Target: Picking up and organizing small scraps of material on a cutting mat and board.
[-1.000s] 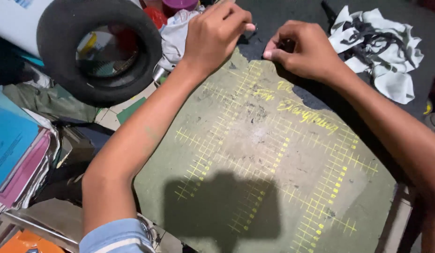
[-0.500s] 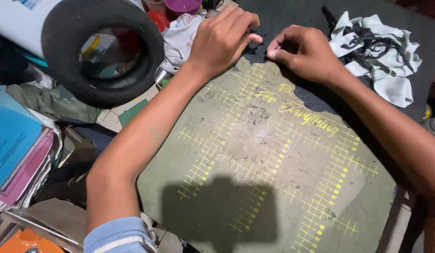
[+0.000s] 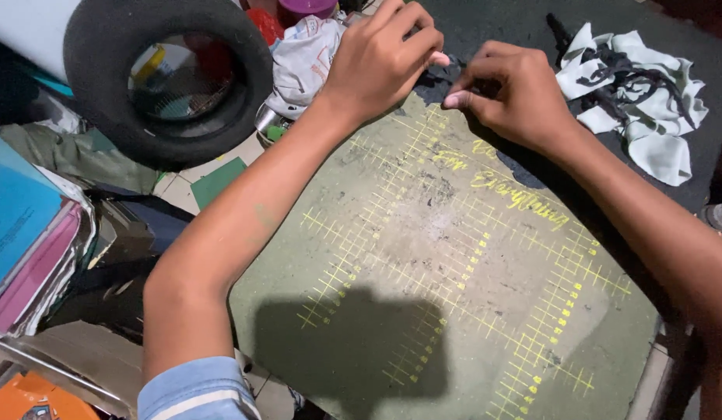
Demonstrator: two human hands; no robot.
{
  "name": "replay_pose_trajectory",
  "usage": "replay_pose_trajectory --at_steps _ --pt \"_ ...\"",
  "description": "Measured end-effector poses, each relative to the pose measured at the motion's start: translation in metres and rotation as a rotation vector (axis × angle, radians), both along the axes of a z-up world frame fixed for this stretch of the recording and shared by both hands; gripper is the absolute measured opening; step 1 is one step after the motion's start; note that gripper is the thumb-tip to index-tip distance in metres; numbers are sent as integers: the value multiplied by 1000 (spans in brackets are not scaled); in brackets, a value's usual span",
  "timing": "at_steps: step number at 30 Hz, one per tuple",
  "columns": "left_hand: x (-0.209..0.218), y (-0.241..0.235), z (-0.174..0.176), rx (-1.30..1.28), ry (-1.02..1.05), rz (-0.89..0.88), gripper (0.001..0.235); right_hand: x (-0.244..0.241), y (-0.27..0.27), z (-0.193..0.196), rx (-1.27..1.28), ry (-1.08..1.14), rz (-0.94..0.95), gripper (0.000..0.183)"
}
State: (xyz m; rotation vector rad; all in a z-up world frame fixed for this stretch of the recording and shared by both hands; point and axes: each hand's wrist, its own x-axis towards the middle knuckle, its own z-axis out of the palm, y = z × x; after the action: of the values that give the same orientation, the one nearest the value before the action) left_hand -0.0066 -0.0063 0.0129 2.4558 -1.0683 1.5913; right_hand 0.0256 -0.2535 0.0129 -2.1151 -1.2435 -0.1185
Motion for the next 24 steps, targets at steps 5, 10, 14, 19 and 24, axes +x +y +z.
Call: replay_pose_trajectory --at_steps 5,10,14,19,24 --pt "2 1 -5 18 2 53 23 2 0 -19 -247 -459 -171 11" --pt "2 -1 -6 -6 29 16 27 7 5 -27 -355 -569 -277 24" --pt "3 -2 -6 9 18 -4 29 2 10 -13 -281 -237 -311 25" --pt "3 2 -3 24 3 0 30 13 4 1 -112 204 -225 21" --pt "1 1 -4 -12 54 -5 27 5 3 16 -144 366 -72 40"
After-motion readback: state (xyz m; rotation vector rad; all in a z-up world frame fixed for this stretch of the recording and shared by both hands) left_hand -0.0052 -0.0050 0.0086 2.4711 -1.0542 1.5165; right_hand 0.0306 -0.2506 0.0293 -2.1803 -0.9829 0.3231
